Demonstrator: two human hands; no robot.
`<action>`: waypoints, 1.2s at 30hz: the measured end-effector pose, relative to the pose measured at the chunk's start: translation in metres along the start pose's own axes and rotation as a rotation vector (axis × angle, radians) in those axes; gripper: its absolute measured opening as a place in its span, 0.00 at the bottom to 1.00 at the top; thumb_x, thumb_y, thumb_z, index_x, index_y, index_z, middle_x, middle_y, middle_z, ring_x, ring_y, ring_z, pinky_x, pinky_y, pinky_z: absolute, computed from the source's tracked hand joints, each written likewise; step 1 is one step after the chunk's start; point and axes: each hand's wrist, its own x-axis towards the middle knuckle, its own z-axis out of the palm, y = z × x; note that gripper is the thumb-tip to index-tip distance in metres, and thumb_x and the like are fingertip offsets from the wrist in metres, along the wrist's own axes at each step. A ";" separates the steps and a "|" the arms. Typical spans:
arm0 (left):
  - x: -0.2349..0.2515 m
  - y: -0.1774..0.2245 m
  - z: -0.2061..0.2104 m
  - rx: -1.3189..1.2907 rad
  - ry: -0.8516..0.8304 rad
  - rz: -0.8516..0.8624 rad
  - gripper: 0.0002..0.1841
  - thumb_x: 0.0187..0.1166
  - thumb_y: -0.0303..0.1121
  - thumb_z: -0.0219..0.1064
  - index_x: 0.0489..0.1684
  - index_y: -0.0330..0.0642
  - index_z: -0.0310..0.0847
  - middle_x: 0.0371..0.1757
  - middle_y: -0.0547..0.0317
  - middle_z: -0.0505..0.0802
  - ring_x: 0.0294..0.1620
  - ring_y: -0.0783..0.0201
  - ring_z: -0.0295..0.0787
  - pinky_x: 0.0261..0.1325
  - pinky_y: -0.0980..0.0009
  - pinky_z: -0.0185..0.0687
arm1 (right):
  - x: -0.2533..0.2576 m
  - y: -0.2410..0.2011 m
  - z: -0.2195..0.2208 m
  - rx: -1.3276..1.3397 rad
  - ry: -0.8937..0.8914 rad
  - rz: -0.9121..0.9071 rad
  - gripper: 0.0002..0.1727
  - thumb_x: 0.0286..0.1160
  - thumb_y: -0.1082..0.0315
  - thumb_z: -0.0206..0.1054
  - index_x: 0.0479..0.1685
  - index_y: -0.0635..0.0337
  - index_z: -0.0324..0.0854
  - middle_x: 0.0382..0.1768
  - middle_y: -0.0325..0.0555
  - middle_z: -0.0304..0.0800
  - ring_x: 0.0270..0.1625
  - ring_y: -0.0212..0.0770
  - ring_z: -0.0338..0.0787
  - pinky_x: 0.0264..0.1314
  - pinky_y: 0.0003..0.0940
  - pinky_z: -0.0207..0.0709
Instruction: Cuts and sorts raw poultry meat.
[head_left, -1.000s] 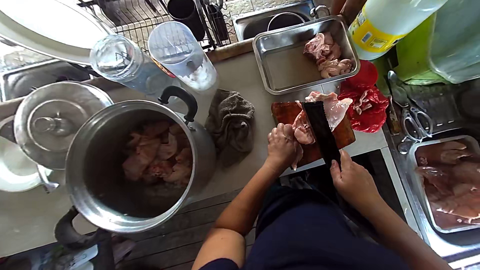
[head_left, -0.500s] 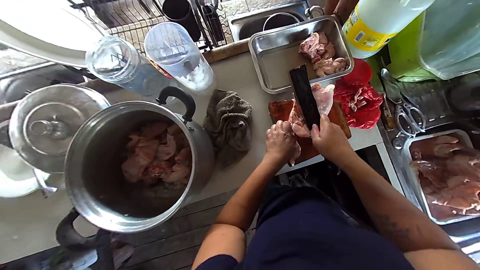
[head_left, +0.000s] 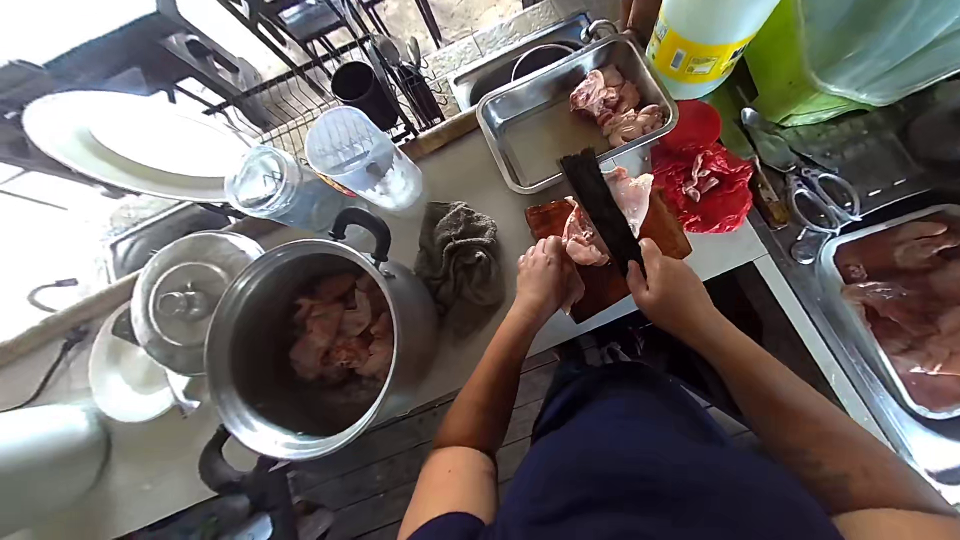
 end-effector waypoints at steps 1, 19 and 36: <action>0.000 0.000 0.002 -0.014 0.009 -0.005 0.14 0.85 0.28 0.60 0.60 0.28 0.81 0.57 0.33 0.89 0.62 0.36 0.87 0.66 0.38 0.78 | -0.006 0.000 0.002 -0.032 0.001 -0.008 0.16 0.88 0.66 0.52 0.56 0.72 0.75 0.26 0.60 0.84 0.36 0.65 0.91 0.36 0.60 0.80; 0.001 -0.001 0.016 -0.043 0.096 -0.016 0.12 0.85 0.26 0.59 0.55 0.27 0.82 0.54 0.35 0.89 0.58 0.38 0.88 0.62 0.41 0.80 | -0.031 -0.046 0.015 -0.400 -0.076 0.136 0.19 0.85 0.76 0.50 0.67 0.71 0.80 0.42 0.67 0.90 0.37 0.62 0.95 0.33 0.51 0.84; 0.000 0.014 0.007 -0.028 0.014 -0.123 0.13 0.85 0.28 0.58 0.56 0.29 0.83 0.57 0.37 0.90 0.62 0.39 0.88 0.65 0.41 0.79 | 0.024 -0.058 0.005 -0.301 -0.235 0.168 0.19 0.90 0.71 0.49 0.73 0.68 0.71 0.44 0.64 0.90 0.49 0.65 0.94 0.44 0.57 0.84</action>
